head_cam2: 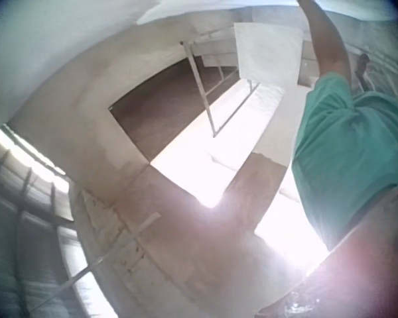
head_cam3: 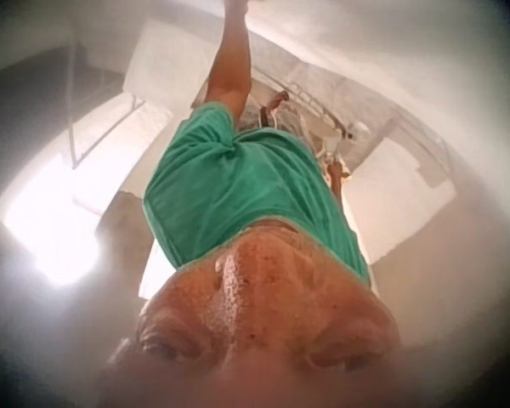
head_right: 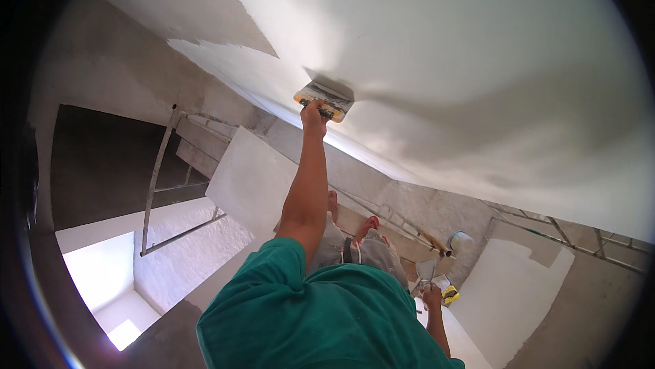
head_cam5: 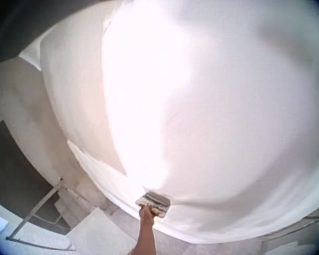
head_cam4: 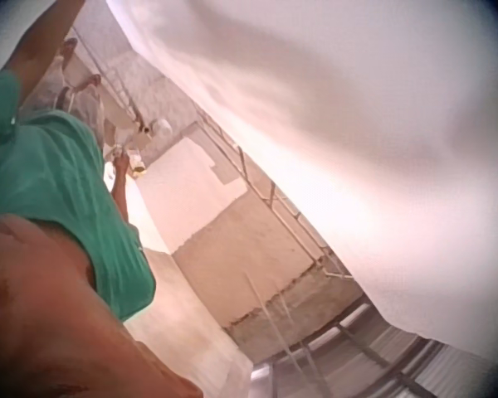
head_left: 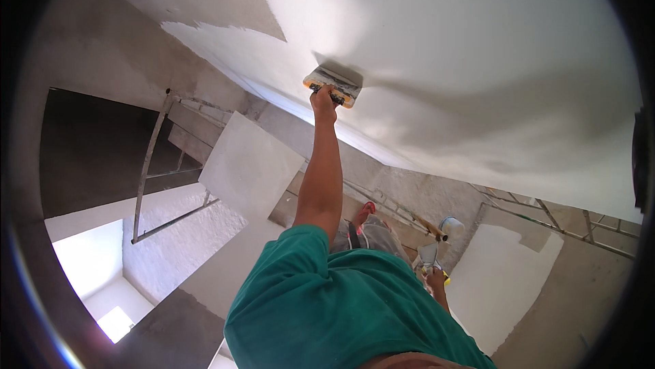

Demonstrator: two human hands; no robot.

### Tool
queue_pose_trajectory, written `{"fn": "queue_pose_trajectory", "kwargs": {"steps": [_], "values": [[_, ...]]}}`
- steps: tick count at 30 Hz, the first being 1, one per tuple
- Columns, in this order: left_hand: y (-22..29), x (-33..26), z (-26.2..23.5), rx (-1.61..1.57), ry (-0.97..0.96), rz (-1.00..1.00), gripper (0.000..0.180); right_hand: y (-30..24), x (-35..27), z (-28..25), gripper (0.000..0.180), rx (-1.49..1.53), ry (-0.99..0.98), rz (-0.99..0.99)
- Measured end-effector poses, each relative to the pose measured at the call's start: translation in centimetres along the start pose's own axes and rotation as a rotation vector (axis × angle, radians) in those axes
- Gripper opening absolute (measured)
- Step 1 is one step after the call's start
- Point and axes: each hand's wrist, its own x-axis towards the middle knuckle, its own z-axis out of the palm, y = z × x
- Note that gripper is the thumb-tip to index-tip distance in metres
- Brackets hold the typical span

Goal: The person applies white plaster to a ceiling using a trowel and hawk while standing on scaffolding. They repeatedly scoop plaster from the hawk and spread it across the ceiling surface in broad strokes.

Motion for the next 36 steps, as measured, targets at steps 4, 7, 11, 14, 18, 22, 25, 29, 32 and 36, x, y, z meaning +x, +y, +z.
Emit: {"fn": "queue_pose_trajectory", "kwargs": {"steps": [4,7,11,14,18,22,25,29,32,36], "values": [[2.8,-1.7,1.5,0.062,-0.096,0.053,0.033,-0.4,0.9,0.0,0.036,0.010,-0.052,-0.070],[6.6,-6.7,6.9,0.052,-0.146,0.159,0.027,0.0,2.6,0.7,0.035,-0.016,-0.058,-0.108],[13.1,-13.9,14.9,0.089,-0.184,0.291,0.027,1.4,6.1,1.2,0.035,-0.055,0.014,-0.199],[18.1,-20.4,21.1,0.134,-0.222,0.360,0.027,1.3,6.6,1.0,0.035,-0.017,0.040,-0.284],[25.2,-27.8,26.1,0.263,-0.293,0.516,0.022,1.3,7.6,0.3,0.035,0.072,-0.062,-0.187],[25.6,-26.6,23.2,0.134,-0.494,0.686,0.019,5.3,9.0,1.7,0.032,0.074,0.017,-0.150],[21.4,-21.8,15.0,0.001,-0.448,0.534,0.029,4.2,6.2,0.4,0.030,-0.005,0.026,-0.184],[13.2,-12.9,1.2,-0.056,-0.125,0.261,0.033,2.8,2.1,-1.0,0.028,0.038,-0.043,-0.091],[7.4,-4.4,-5.1,-0.065,-0.039,0.138,0.040,1.9,0.4,-1.1,0.026,-0.061,0.000,-0.125],[4.3,0.4,-5.1,0.047,0.123,0.042,0.032,6.5,0.6,-0.3,0.023,-0.062,-0.001,-0.068]]}}
